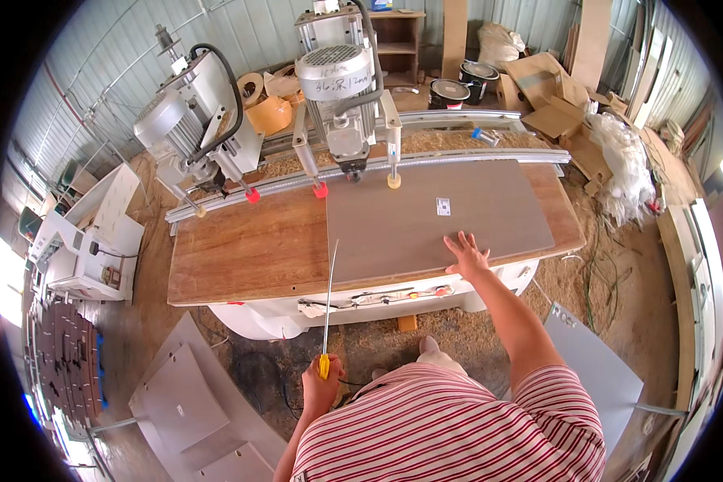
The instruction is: The person repeatedly picks up rectangular boards from the floor, places them on a CNC router table, and then removes them to the floor. This cycle is performed multiple times with different boards.
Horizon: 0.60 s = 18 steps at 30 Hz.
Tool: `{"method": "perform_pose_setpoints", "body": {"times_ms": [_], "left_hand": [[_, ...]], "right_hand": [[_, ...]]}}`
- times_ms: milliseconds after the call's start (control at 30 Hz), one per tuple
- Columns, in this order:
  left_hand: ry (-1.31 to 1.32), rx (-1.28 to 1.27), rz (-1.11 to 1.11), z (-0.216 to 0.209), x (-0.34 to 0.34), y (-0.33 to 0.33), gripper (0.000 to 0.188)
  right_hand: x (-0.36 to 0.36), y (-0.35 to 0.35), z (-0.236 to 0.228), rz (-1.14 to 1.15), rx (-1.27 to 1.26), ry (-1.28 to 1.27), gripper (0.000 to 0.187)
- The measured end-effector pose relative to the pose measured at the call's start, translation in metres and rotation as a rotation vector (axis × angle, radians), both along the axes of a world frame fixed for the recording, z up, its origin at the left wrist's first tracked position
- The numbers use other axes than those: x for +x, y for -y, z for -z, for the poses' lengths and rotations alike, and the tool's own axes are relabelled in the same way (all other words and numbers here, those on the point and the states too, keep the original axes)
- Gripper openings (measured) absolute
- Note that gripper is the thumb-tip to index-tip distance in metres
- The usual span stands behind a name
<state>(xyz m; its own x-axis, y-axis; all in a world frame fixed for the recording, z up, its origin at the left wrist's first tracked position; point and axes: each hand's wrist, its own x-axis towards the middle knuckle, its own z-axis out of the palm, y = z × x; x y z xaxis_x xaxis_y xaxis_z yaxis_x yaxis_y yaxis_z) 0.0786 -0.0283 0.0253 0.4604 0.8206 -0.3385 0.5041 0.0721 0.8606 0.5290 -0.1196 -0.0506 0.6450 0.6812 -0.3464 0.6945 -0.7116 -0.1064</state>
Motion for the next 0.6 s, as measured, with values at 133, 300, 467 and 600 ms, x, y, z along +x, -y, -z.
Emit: {"method": "perform_pose_setpoints", "body": {"times_ms": [133,300,467,600], "left_hand": [[-0.003,0.053,-0.008,0.0,0.01,0.004,0.021],[-0.047,0.048,-0.006,0.007,0.022,0.009,0.021],[-0.105,-0.095,0.027,0.011,0.021,0.014,0.021],[-0.053,-0.154,-0.248,0.031,-0.005,0.008,0.019]], "right_hand": [[0.001,0.0,-0.002,-0.008,-0.019,0.004,0.093],[0.003,0.0,-0.004,-0.041,-0.04,-0.013,0.094],[0.02,0.021,-0.016,-0.068,0.028,-0.092,0.102],[0.068,0.074,-0.02,0.082,-0.006,0.01,0.114]]}}
